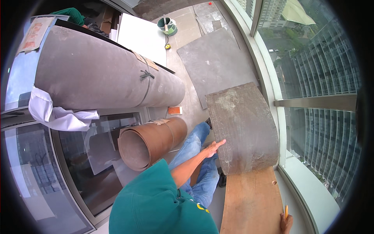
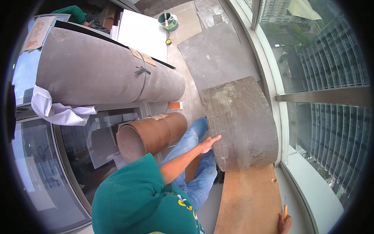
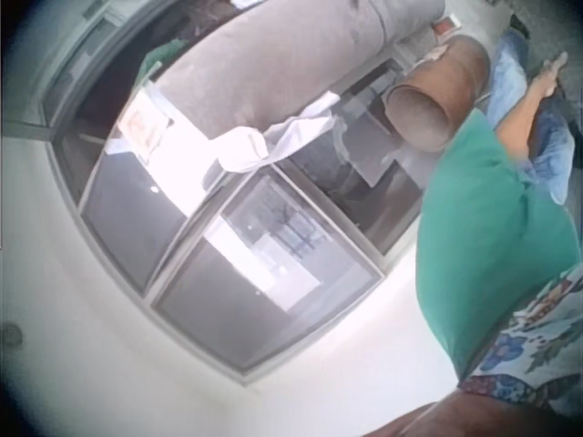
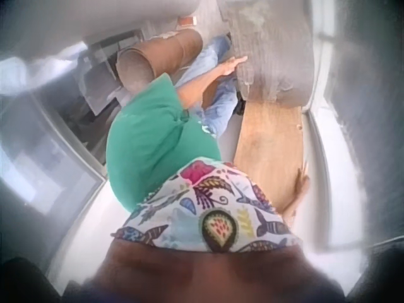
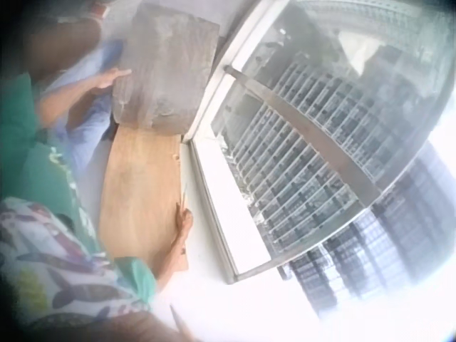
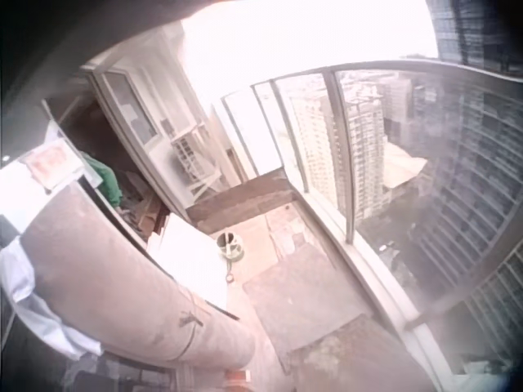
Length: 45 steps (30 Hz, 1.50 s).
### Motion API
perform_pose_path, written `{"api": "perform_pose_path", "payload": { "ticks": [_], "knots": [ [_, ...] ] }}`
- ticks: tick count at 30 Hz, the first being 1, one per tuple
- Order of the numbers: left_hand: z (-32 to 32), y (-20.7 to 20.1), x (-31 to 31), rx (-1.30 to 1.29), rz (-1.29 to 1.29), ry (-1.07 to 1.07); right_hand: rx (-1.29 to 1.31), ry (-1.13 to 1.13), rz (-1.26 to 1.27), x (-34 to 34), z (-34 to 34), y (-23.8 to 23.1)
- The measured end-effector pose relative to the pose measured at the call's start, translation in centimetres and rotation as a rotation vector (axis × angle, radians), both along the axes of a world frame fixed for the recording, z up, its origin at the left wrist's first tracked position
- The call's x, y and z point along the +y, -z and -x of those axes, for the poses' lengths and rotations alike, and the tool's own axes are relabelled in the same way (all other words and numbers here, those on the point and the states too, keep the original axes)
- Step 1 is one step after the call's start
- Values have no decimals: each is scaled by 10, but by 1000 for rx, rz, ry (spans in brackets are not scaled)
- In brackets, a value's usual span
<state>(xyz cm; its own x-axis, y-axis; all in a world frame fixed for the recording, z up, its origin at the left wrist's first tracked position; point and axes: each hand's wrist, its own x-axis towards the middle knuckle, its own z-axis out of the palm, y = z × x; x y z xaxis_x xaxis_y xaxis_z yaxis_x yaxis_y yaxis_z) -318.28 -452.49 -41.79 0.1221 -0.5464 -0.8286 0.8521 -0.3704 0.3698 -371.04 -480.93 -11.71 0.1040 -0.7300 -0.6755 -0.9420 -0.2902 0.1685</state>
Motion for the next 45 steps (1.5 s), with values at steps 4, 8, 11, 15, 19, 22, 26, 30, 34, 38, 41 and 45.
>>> {"api": "perform_pose_path", "payload": {
  "ticks": [4, 8, 11, 15, 19, 22, 26, 30, 34, 38, 41, 45],
  "knots": [
    [0, -7, 6, -38, -57, -56, -10, 22, -19, 0, -50, -22],
    [0, -15, 17, -48, -62, -85, 30, 46, -31, 5, -74, -48],
    [2, -42, 21, -28, -80, -123, 40, 16, -17, 2, -85, -72],
    [1, -56, 33, -7, -82, -135, -5, -22, 52, 4, -95, -106],
    [-18, -78, 38, -67, -78, -119, 77, -28, 54, 7, -145, -146],
    [-47, -117, 38, -107, 39, -182, 100, -30, 64, 10, -194, -180],
    [-95, -158, 35, -226, 108, -296, 21, -107, 121, 1, -221, -209],
    [-162, -199, 29, -319, 154, -338, 43, -41, 80, -9, -308, -237],
    [-232, -222, 13, -444, 206, -384, 20, -78, 100, -23, -376, -248],
    [-309, -231, 0, -579, 174, -404, -70, -95, 99, -47, -430, -235],
    [-362, -247, -14, -691, 187, -462, -136, -116, 90, -69, -476, -217],
    [-422, -264, -33, -790, 215, -533, -213, -140, 76, -99, -528, -191]
  ]
}}
